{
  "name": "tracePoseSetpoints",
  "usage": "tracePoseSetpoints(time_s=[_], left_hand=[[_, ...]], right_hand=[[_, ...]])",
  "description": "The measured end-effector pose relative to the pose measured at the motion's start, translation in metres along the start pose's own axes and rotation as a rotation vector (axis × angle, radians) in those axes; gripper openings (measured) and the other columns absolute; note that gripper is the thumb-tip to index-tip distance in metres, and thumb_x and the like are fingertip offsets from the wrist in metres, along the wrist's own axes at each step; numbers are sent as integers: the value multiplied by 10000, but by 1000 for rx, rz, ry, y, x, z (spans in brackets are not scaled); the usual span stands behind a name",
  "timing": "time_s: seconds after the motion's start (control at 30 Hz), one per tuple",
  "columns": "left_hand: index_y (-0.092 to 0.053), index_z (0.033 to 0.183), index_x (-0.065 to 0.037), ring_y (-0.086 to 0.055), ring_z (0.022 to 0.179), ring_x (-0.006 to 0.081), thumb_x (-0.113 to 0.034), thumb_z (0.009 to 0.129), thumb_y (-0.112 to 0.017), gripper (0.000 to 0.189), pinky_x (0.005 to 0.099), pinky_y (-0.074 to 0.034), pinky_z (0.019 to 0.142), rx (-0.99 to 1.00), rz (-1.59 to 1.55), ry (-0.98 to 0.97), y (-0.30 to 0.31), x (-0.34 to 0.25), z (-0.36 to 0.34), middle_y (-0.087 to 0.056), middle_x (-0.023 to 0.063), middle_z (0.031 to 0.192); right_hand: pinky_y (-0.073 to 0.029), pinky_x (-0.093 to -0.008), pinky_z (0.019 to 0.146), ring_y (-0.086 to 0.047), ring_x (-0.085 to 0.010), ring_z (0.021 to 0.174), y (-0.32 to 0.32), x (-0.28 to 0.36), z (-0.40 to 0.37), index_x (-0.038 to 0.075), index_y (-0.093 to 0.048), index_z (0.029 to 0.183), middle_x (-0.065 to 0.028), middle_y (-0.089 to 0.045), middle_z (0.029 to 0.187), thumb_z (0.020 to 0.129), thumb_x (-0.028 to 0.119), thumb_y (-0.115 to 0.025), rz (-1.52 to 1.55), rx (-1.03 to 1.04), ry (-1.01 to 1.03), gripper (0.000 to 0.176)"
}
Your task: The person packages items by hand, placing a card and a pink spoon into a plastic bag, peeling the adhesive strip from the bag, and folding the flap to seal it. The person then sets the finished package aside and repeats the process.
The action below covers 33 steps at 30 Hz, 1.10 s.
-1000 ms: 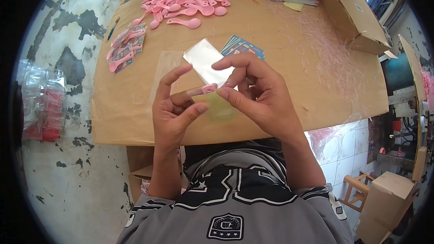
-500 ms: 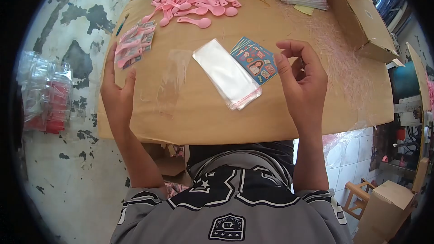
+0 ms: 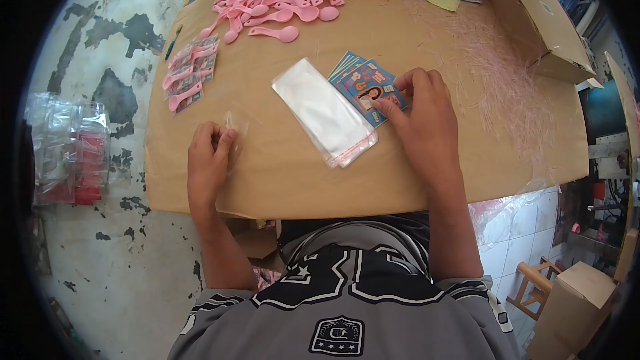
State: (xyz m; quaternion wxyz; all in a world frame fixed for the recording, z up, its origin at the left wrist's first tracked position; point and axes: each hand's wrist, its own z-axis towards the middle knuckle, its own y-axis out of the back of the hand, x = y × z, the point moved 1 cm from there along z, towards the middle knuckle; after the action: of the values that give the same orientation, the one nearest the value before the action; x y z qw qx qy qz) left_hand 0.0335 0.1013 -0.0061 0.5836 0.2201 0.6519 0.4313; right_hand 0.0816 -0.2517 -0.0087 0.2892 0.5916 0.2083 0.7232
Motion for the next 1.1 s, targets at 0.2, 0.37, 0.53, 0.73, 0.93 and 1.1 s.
tracePoseSetpoints(time_s=[0.2,0.37,0.53,0.73,0.93,1.1], left_hand=[[-619,1089,11,-565,756,101,-102,993,-702,170,266,-483,709,-15,-474,47,3,1,1,-628,31,856],[-640,1202,21,-563,744,62,-86,974,-732,268,219,-466,698,43,-643,9,5,-5,-4,-647,-6,861],[-651,1274,1,-599,740,69,-137,1011,-715,304,213,-480,701,197,-693,110,17,14,-11,-690,18,884],[-618,1320,23,-751,1001,201,-107,1037,-670,316,255,-603,828,130,-1184,44,27,4,-21,-749,141,1162],[-600,1350,33,-703,1201,259,-100,1047,-651,335,330,-624,975,52,-1542,74,-3,-20,-30,-705,175,1295],[-603,1354,17,-691,1222,256,-104,1046,-652,335,353,-607,1011,56,-1567,81,-29,-56,-39,-693,177,1321]], right_hand=[[-506,-404,800,-632,-279,846,3,-9,1,-5,-618,942,-126,-648,889,894,143,-805,162,-40,-141,243],[-499,-347,791,-625,-197,830,11,6,-1,0,-627,956,-94,-669,897,937,115,-770,125,-203,-78,184],[-484,-267,812,-613,-102,857,19,18,-5,9,-628,985,-50,-667,922,1006,160,-727,145,-504,359,182],[-481,-230,720,-602,-61,835,18,26,-12,21,-643,1029,2,-674,907,1057,185,-673,318,-313,154,169],[-429,-217,566,-536,-4,704,-2,31,-33,24,-690,1130,28,-671,877,1044,182,-688,795,234,-82,180],[-450,-205,600,-555,-21,682,-11,50,-50,1,-688,1147,27,-667,844,1053,176,-671,830,532,-117,199]])
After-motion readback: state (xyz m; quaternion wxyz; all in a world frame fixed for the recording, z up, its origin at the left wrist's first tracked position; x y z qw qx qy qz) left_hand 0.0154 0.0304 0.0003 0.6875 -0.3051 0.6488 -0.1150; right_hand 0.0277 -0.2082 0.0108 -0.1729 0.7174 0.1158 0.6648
